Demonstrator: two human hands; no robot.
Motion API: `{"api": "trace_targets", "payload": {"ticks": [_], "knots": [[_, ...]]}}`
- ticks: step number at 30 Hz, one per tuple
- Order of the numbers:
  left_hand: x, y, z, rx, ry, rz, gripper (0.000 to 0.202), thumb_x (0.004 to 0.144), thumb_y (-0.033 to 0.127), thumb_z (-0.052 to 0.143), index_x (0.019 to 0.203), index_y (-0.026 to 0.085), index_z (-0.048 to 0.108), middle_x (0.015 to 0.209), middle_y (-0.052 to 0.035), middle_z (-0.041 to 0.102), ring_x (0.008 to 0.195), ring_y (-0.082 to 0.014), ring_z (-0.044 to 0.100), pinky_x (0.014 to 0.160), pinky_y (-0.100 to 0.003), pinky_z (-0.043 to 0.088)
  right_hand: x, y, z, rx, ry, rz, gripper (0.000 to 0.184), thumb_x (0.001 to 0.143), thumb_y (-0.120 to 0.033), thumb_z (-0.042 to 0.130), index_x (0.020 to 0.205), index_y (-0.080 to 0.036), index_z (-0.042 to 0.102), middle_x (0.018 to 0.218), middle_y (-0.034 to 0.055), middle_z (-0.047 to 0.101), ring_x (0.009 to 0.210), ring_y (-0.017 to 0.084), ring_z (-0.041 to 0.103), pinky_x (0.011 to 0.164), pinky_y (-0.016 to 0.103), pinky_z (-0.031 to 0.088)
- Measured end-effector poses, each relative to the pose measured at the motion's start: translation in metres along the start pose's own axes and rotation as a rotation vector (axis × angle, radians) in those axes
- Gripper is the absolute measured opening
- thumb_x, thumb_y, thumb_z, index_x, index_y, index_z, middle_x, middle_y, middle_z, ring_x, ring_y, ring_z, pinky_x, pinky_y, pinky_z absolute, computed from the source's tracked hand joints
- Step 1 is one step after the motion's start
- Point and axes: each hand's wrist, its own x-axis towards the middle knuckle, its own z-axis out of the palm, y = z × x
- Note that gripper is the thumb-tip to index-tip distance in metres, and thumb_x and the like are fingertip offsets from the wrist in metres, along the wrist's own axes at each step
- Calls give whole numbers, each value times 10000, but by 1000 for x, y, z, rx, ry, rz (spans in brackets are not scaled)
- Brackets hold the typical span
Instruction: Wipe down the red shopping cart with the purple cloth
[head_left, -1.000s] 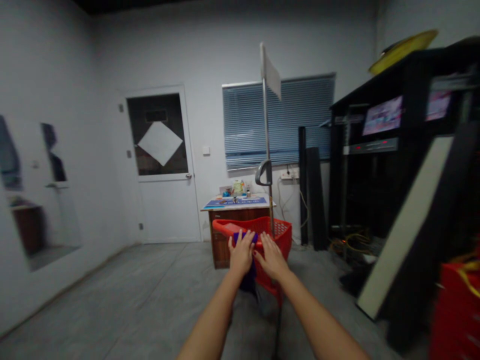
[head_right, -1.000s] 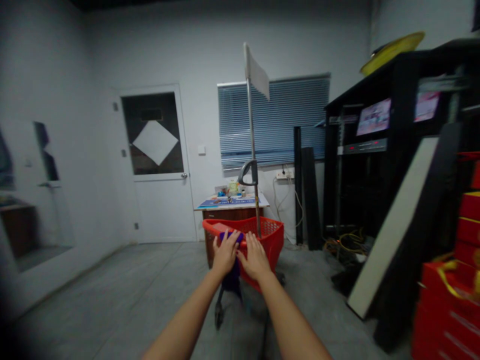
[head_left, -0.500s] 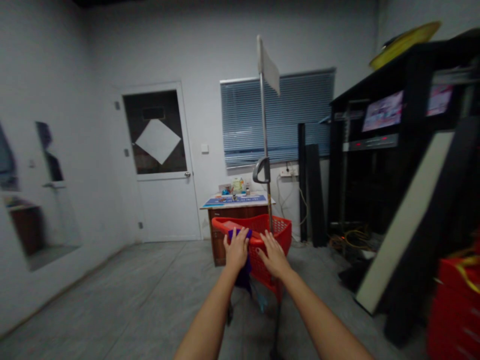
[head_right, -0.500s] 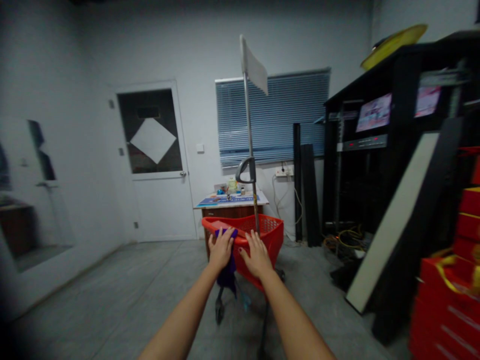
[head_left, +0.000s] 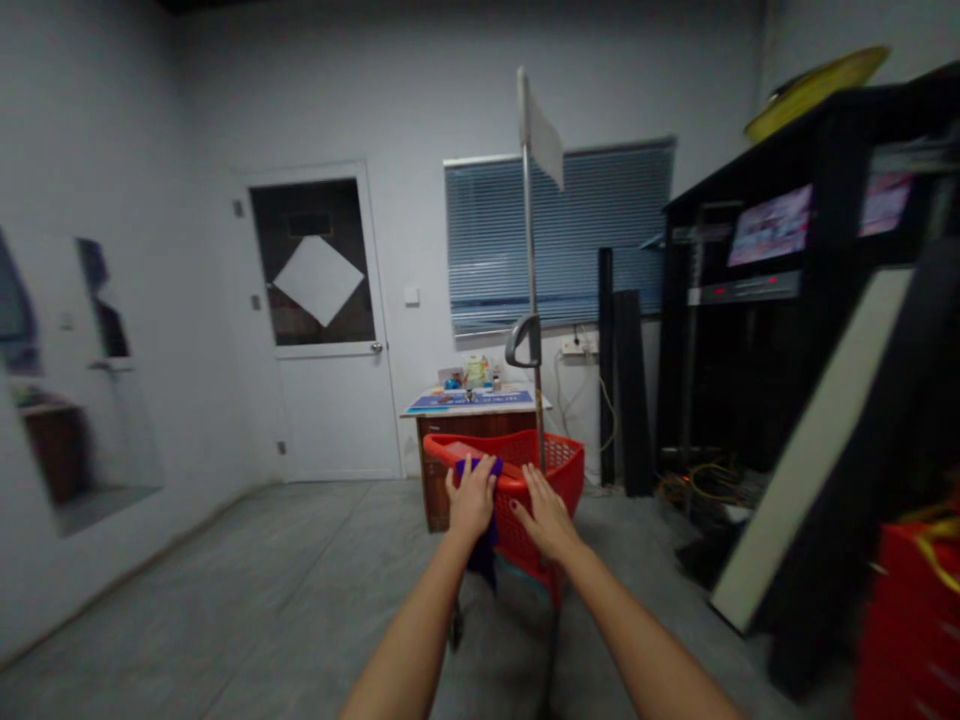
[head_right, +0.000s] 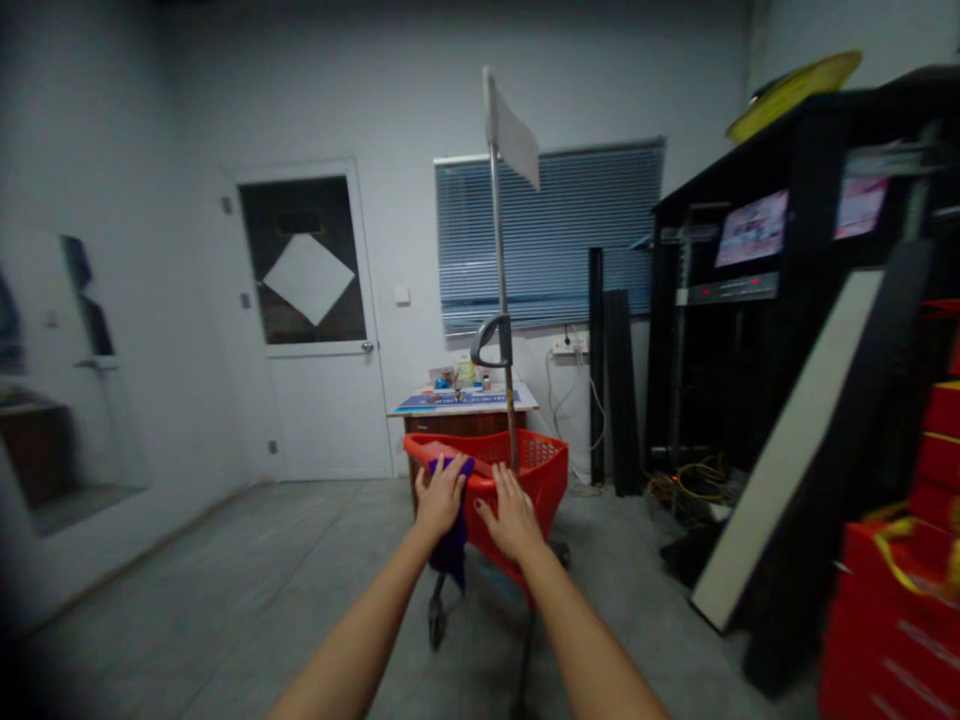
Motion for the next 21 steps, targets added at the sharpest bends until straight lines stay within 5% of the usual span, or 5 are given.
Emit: {"api": "trace_targets", "payload": {"ticks": [6, 13, 21], "knots": [[-13, 8, 2, -12, -24, 183, 452, 974, 248, 365, 1408, 372, 392, 1463, 12, 463, 1424, -205, 258, 1149, -520, 121, 1, -2, 0, 19, -6, 18, 714, 942, -573, 313, 1494, -128, 227, 1564, 119, 210, 1439, 216, 176, 1129, 427, 255], [-2, -1, -1, -5, 3, 25, 426, 982, 273, 343, 1391, 354, 432, 1432, -8, 502, 1411, -240, 289, 1128, -544, 148, -1, -6, 2, 5, -11, 22, 714, 940, -566, 329, 1496, -133, 218, 1570, 116, 186, 1441, 222, 166, 1128, 436, 251], [-17, 10, 11, -36, 25, 126, 478, 949, 197, 386, 1401, 352, 407, 1463, -1, 463, 1422, -208, 263, 1140, -519, 137, -3, -8, 11, -5, 89, 8, 662, 944, -558, 327, 1473, -161, 294, 1531, 125, 303, 1417, 243, 243, 1111, 436, 284]]}}
